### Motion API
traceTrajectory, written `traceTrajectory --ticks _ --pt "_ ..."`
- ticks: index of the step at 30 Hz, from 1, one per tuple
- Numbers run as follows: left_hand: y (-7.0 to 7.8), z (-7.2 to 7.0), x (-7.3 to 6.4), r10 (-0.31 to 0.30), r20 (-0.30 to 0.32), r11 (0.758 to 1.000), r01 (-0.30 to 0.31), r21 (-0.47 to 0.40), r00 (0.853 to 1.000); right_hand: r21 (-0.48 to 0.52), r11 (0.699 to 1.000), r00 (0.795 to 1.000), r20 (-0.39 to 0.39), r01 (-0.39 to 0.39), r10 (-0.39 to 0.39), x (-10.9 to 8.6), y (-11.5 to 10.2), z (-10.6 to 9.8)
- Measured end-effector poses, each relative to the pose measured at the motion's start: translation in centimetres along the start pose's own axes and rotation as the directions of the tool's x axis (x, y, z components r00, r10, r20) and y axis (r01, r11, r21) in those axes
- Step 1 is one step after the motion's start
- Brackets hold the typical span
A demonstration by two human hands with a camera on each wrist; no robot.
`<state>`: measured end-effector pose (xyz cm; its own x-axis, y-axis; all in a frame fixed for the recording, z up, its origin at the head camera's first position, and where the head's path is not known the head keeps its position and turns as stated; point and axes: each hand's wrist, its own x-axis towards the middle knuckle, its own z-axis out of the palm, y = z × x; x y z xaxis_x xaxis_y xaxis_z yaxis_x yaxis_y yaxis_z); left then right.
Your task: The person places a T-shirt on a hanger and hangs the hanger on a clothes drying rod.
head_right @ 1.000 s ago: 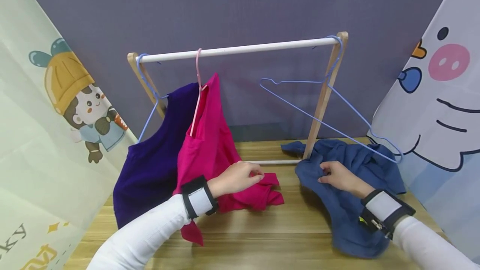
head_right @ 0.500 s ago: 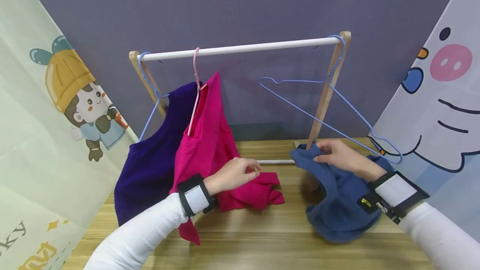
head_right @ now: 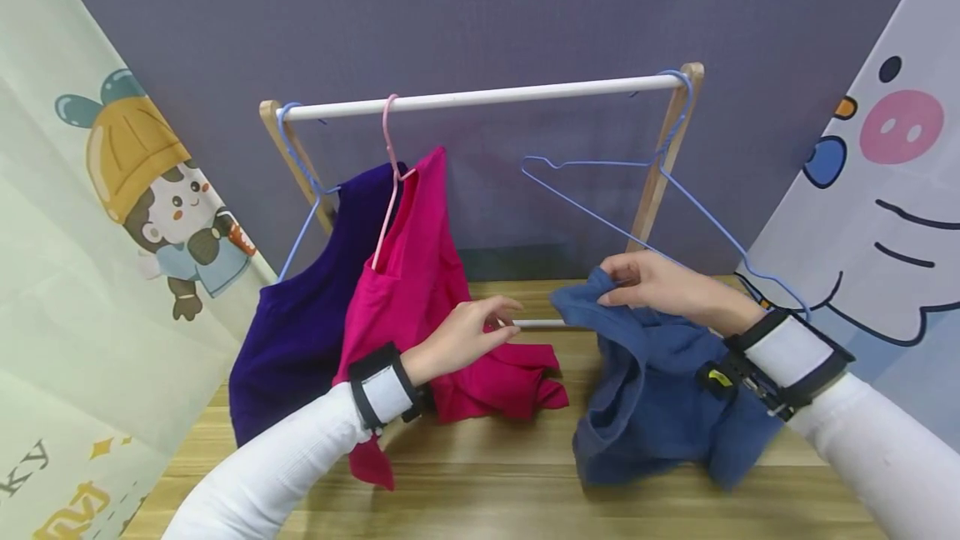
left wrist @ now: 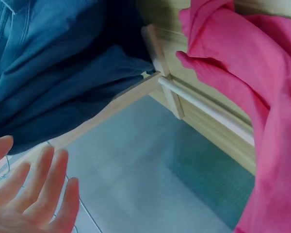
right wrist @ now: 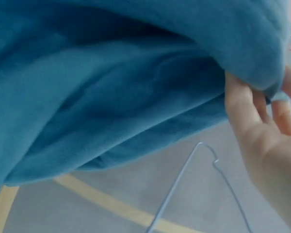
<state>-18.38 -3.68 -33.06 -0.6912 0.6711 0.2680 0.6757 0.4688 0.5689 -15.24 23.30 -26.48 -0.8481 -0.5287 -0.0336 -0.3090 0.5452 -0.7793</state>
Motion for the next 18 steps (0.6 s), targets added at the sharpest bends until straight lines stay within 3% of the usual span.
traceTrajectory --ticks 4,9,14,18 --pt "0.1 -0.1 0.1 0.081 -0.099 0.995 -0.087 -0.055 0.992 0.012 0.998 0.998 0.02 -0.062 0.062 0.5 -1.4 -0.1" --pt "0.1 -0.3 0.3 0.206 -0.222 0.966 -0.235 -0.111 0.953 0.055 0.997 0.997 0.068 -0.046 0.042 1.6 -2.1 0.2" --pt "0.2 -0.4 0.4 0.325 -0.26 0.928 -0.36 -0.098 0.909 0.145 0.989 0.992 0.122 -0.033 0.015 3.2 -1.6 1.2" --pt "0.3 -0.3 0.4 0.374 -0.269 0.91 -0.407 -0.08 0.888 0.216 0.974 0.989 0.144 -0.067 0.037 4.3 -0.8 2.0"
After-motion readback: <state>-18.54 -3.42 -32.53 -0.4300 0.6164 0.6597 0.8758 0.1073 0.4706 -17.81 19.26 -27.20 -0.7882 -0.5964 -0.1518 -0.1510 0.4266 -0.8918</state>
